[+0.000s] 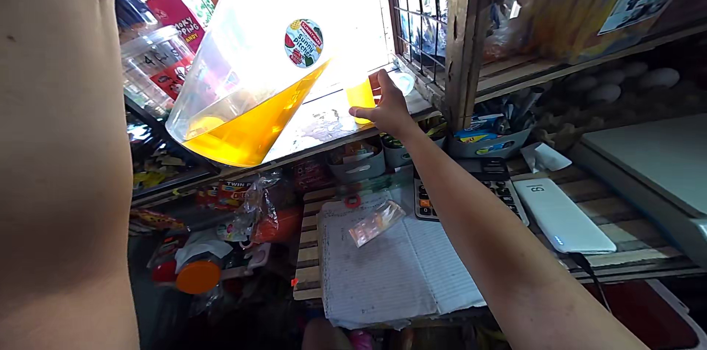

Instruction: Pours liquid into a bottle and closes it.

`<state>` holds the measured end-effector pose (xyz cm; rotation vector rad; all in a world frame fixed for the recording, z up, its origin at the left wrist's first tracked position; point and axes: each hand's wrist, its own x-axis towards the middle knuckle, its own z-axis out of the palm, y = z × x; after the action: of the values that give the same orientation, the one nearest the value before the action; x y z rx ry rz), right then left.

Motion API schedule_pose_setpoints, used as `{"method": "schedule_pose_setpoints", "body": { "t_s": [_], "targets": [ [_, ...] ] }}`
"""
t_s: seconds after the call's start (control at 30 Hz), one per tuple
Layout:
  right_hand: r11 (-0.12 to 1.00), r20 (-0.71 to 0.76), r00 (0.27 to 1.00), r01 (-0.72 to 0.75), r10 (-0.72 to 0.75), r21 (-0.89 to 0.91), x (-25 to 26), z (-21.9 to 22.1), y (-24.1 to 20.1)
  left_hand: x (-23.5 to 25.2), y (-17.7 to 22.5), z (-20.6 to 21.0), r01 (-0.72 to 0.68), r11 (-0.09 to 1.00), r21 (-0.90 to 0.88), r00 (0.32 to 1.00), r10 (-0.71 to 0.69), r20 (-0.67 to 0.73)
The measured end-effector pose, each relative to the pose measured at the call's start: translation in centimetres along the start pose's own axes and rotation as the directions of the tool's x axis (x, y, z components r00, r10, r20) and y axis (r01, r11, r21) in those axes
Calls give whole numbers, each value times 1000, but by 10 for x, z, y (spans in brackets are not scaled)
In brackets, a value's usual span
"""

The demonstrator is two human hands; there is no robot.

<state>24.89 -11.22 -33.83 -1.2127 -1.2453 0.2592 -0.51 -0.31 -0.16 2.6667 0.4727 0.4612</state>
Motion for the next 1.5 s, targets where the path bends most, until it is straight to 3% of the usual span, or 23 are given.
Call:
{"method": "schedule_pose_setpoints", "body": {
  "t_s": [0.4, 0.53, 0.77, 1.13, 1.37, 1.5],
  "targets": [
    [1000, -1, 1000, 6, -6, -3, 0, 0, 0, -1, -5, 1, 123, 992, 4, 989, -122, -85],
    [1000, 0, 1000, 9, -9, 3, 1, 0, 2, 1, -6, 1, 85, 996, -16, 995, -85, -42],
    [1000, -8, 1000, 16, -16, 7, 0, 1, 2, 1, 0, 3, 252, 968, 6, 955, -247, -166],
    [1000, -6, 1000, 2, -2, 18, 0, 0, 1, -2, -2, 2, 121, 989, 80, 988, -112, -104],
    [1000, 1, 1000, 2, -2, 12, 0, 0, 0, -3, 0, 2, 250, 967, 46, 951, -236, -200],
    [1000, -1, 1000, 0, 0, 17, -1, 0, 1, -2, 1, 3, 214, 977, 26, 966, -207, -154]
  ]
}}
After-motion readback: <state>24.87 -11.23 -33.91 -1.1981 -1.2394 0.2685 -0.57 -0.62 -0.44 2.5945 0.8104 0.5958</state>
